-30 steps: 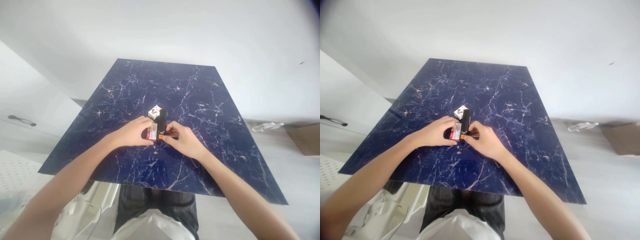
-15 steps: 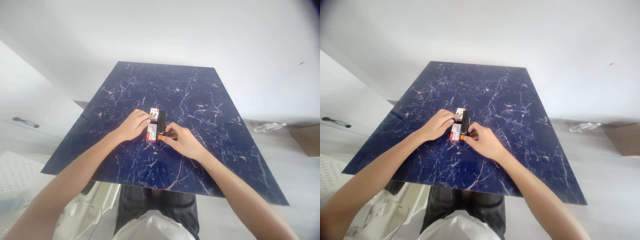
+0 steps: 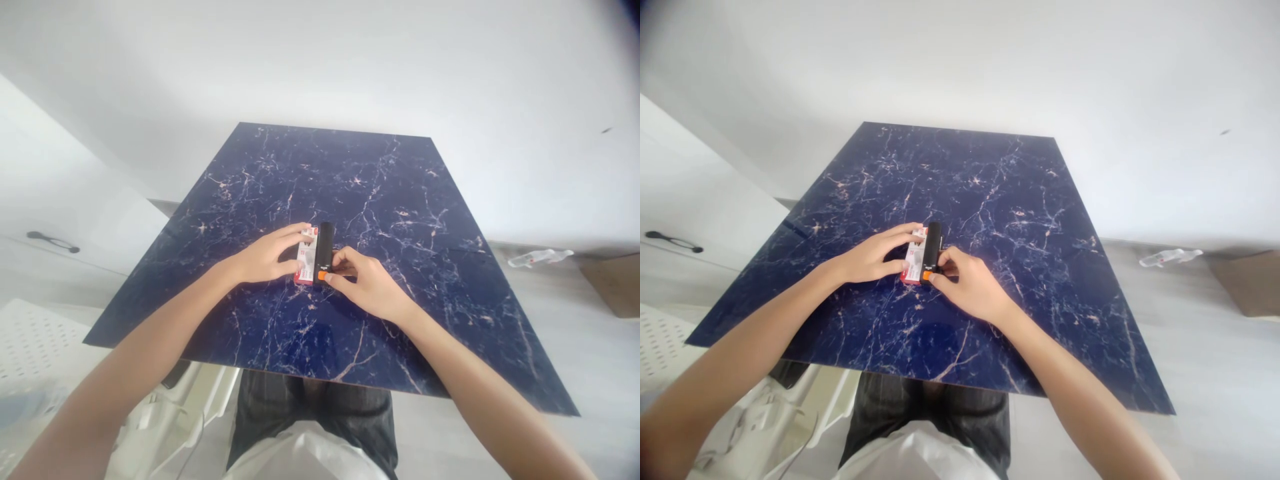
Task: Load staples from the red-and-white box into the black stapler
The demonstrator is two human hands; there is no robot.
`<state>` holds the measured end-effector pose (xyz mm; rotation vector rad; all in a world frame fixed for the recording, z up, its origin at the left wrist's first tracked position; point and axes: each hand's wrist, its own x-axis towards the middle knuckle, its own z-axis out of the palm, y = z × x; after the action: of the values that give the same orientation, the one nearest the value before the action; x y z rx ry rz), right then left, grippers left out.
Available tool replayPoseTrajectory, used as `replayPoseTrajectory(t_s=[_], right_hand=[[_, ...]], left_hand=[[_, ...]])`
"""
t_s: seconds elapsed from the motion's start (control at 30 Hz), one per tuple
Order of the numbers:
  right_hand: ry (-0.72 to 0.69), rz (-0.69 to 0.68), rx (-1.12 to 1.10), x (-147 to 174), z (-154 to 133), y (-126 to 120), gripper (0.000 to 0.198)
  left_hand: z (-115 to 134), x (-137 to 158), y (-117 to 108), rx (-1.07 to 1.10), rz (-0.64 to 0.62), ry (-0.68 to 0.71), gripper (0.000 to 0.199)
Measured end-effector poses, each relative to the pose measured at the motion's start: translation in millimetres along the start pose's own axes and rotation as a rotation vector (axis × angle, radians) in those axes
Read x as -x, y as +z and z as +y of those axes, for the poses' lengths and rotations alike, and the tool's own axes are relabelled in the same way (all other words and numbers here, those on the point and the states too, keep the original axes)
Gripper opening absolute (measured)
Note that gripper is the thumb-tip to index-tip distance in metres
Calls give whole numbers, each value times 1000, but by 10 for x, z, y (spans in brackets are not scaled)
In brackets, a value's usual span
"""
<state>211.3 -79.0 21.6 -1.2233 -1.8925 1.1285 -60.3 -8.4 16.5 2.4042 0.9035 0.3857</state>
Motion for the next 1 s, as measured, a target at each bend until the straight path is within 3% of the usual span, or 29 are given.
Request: replayPoseTrajectory(t_s=[0.1, 0.2, 0.37, 0.5, 0.63, 0.83, 1.0], right_hand=[[5, 2, 7, -2, 0, -5, 15], [-2, 7, 10, -1, 1, -9, 14], [10, 57, -14, 2, 25, 84, 20], [22, 196, -29, 5, 35, 235, 49], [7, 254, 72, 10, 14, 301, 72], [35, 283, 246, 5, 11, 204, 83], [98, 336, 354, -46, 43, -26, 80]], left_hand=[[-16, 52, 5, -5, -52, -25, 87], [-31, 84, 50, -35, -37, -69, 100], [-33, 48, 140, -72, 8, -17, 98], [-44, 2, 179, -85, 75, 50, 92], [-47, -13, 193, -101, 96, 33, 99], [17, -131, 257, -122, 130, 33, 114], [59, -463, 368, -167, 144, 41, 116]])
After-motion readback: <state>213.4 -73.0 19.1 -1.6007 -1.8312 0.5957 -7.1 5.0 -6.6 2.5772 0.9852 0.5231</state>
